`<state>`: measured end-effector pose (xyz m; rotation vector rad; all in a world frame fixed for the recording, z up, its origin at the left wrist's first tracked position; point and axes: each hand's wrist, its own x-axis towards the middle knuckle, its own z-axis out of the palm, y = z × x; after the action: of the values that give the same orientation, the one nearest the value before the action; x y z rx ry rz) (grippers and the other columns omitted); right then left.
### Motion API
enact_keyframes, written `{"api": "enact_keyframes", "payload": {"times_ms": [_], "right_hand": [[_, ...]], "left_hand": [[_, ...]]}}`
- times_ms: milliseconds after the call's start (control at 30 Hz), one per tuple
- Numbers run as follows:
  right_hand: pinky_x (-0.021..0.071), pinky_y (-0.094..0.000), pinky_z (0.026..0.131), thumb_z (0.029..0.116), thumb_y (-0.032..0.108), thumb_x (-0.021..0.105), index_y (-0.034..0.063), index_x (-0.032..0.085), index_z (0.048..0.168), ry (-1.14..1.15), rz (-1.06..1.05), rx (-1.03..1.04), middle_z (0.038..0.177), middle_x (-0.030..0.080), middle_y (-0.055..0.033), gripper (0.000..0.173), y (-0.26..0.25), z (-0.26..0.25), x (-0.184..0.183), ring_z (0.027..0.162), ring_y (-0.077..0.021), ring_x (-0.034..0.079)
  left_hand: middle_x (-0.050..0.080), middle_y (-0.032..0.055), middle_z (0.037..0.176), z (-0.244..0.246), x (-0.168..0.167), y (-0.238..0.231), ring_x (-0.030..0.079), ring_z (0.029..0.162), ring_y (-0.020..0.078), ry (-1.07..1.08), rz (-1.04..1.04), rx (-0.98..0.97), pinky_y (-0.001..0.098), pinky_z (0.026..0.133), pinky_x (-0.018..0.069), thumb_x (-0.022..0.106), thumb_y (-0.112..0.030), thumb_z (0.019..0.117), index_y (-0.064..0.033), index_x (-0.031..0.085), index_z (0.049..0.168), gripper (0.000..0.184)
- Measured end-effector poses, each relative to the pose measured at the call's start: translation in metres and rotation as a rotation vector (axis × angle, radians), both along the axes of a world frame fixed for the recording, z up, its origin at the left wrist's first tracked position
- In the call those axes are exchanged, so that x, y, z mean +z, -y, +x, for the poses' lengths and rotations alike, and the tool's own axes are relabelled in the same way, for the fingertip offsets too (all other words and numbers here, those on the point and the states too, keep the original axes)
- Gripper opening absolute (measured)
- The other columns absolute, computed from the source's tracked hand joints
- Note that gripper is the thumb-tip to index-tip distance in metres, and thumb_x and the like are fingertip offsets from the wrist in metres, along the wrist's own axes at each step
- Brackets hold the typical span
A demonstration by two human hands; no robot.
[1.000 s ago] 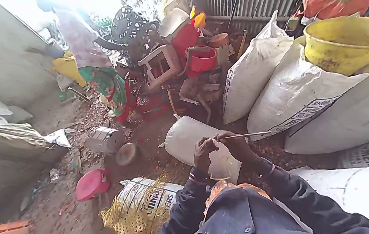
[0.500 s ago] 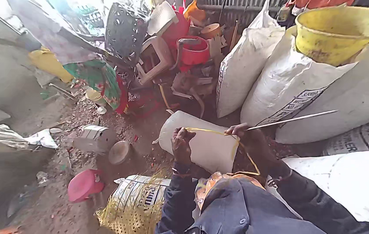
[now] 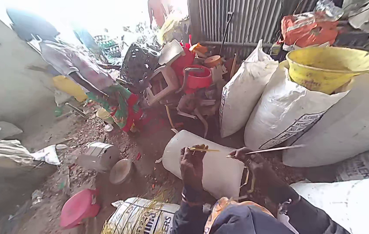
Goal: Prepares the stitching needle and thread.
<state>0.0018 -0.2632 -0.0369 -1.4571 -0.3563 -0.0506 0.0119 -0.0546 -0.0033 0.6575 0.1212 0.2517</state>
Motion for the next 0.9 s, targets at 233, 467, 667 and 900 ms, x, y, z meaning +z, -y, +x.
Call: {"api": "enact_keyframes", "payload": {"times_ms": [233,467,667,900], "right_hand": [[0.0591,-0.0340,0.094,0.1065,0.016,0.044,0.0231,0.067,0.101,-0.073,0.320,0.014,0.094,0.075,0.0071,0.024,-0.004,0.008,0.008,0.094,-0.0112,0.073],[0.0554,-0.0187,0.070,0.1055,0.011,0.037,0.0154,0.058,0.104,-0.022,0.027,0.102,0.072,0.058,0.0193,0.021,-0.039,-0.014,0.009,0.067,0.0052,0.061],[0.0524,-0.0160,0.073,0.1038,0.012,0.045,0.0044,0.062,0.094,0.010,-0.053,0.105,0.076,0.060,0.0134,0.021,-0.056,-0.041,0.015,0.072,0.0075,0.059],[0.0435,-0.0112,0.066,0.1065,0.025,0.047,-0.0044,0.064,0.093,0.154,-0.159,0.160,0.074,0.061,0.0023,0.037,-0.056,-0.054,0.024,0.067,0.0081,0.051]], "left_hand": [[0.054,-0.0113,0.056,-0.020,-0.013,0.016,0.048,0.044,-0.0005,-0.018,-0.020,-0.236,0.0159,0.045,0.0416,0.021,-0.016,0.1081,-0.0205,0.056,0.081,0.045],[0.046,-0.0126,0.053,-0.012,-0.026,0.003,0.043,0.040,-0.0030,-0.234,0.153,-0.140,0.0121,0.041,0.0377,0.021,-0.014,0.1115,-0.0161,0.049,0.090,0.035],[0.041,-0.0133,0.050,-0.005,-0.023,-0.019,0.037,0.038,-0.0031,-0.270,0.138,-0.031,0.0124,0.038,0.0329,0.021,-0.014,0.1118,-0.0177,0.048,0.086,0.037],[0.041,-0.0126,0.049,-0.001,-0.029,-0.015,0.038,0.037,-0.0026,-0.339,0.044,-0.037,0.0122,0.037,0.0328,0.022,-0.015,0.1124,-0.0170,0.048,0.085,0.037]]}}
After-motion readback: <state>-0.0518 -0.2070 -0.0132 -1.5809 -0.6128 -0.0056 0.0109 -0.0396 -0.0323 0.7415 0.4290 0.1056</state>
